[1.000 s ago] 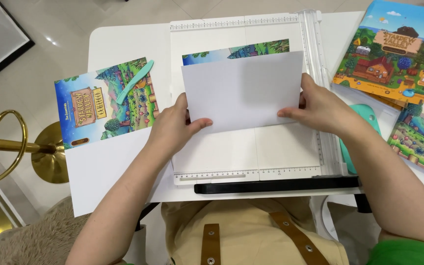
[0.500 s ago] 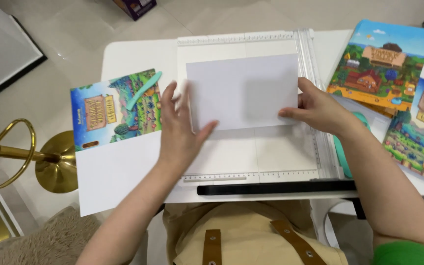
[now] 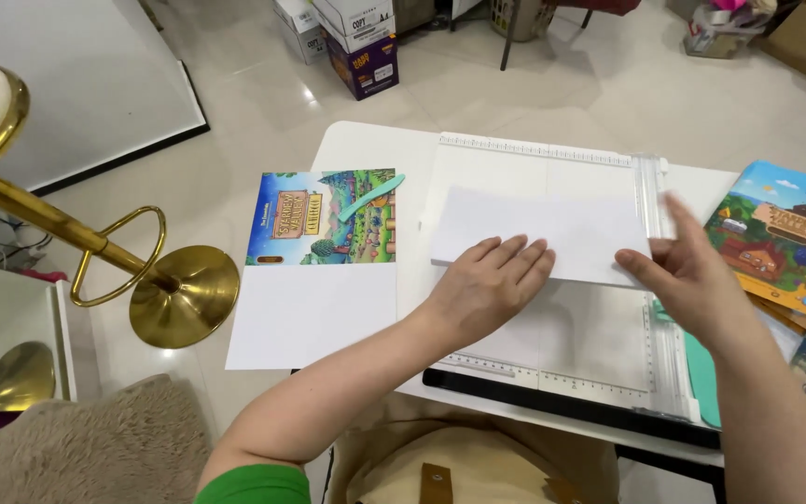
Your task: Scoring and folding printed paper sheets to create book covers using a scoring board and a folding tool.
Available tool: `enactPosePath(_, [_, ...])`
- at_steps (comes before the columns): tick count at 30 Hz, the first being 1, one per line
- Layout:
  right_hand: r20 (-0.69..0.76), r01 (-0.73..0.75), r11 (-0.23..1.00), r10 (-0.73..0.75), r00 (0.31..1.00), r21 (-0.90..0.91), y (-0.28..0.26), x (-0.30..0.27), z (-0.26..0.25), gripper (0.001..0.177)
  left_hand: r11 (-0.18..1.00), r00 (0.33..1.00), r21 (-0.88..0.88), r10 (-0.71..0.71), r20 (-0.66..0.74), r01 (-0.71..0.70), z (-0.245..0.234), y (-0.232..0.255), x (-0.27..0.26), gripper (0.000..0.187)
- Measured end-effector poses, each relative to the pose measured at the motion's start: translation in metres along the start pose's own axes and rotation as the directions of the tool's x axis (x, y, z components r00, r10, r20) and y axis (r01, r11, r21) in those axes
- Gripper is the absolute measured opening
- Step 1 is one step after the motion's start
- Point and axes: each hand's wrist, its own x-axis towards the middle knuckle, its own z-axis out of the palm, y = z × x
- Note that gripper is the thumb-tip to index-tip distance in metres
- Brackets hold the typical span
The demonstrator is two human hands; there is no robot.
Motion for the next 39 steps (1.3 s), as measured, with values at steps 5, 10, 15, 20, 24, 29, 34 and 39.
enactPosePath(5, [0.090, 0.377, 0.323, -0.645, 0.759, -0.868, -0.003, -0.031, 0.013, 0.075, 1.000, 0.998, 0.018, -0.016, -0.068, 0.017, -0.009, 0.009, 0.010, 0.020])
enactPosePath(10, [0.386, 0.544, -0.061, -0.770, 0.508, -0.837, 0.003, -0.038, 0.034, 0.033, 0.995, 0.992, 0.103, -0.003, -0.125, 0.016, -0.026, 0.021, 0.022, 0.005])
enactPosePath(15, [0.443, 0.450, -0.289, -0.850, 0.285, -0.845, -0.022, -0.046, 0.039, 0.021, 0.999, 0.999, -0.028, 0.025, 0.047, -0.023, -0.026, 0.019, 0.011, 0.023])
enactPosePath(20, [0.469, 0.479, -0.295, -0.831, 0.299, -0.827, -0.016, -0.047, 0.042, 0.018, 0.996, 0.999, -0.084, 0.026, 0.024, -0.024, -0.038, 0.017, 0.013, 0.008])
enactPosePath(24, [0.511, 0.487, -0.312, -0.783, 0.355, -0.816, -0.014, -0.047, 0.044, 0.023, 0.990, 0.996, -0.129, 0.060, 0.065, -0.051, -0.030, 0.015, 0.004, 0.010])
enactPosePath(29, [0.501, 0.502, -0.318, -0.817, 0.284, -0.804, -0.026, -0.047, 0.033, 0.024, 0.974, 0.982, -0.222, 0.074, 0.173, -0.035, -0.043, -0.008, -0.004, 0.006])
enactPosePath(34, [0.486, 0.507, -0.297, -0.823, 0.294, -0.810, -0.025, -0.049, 0.019, 0.027, 0.983, 0.997, -0.185, 0.005, 0.075, 0.009, -0.063, -0.033, -0.011, 0.015])
enactPosePath(39, [0.502, 0.557, -0.276, -0.810, 0.305, -0.784, -0.016, -0.049, 0.018, 0.024, 0.952, 0.985, -0.274, -0.098, 0.143, 0.135, -0.080, -0.043, -0.019, 0.013])
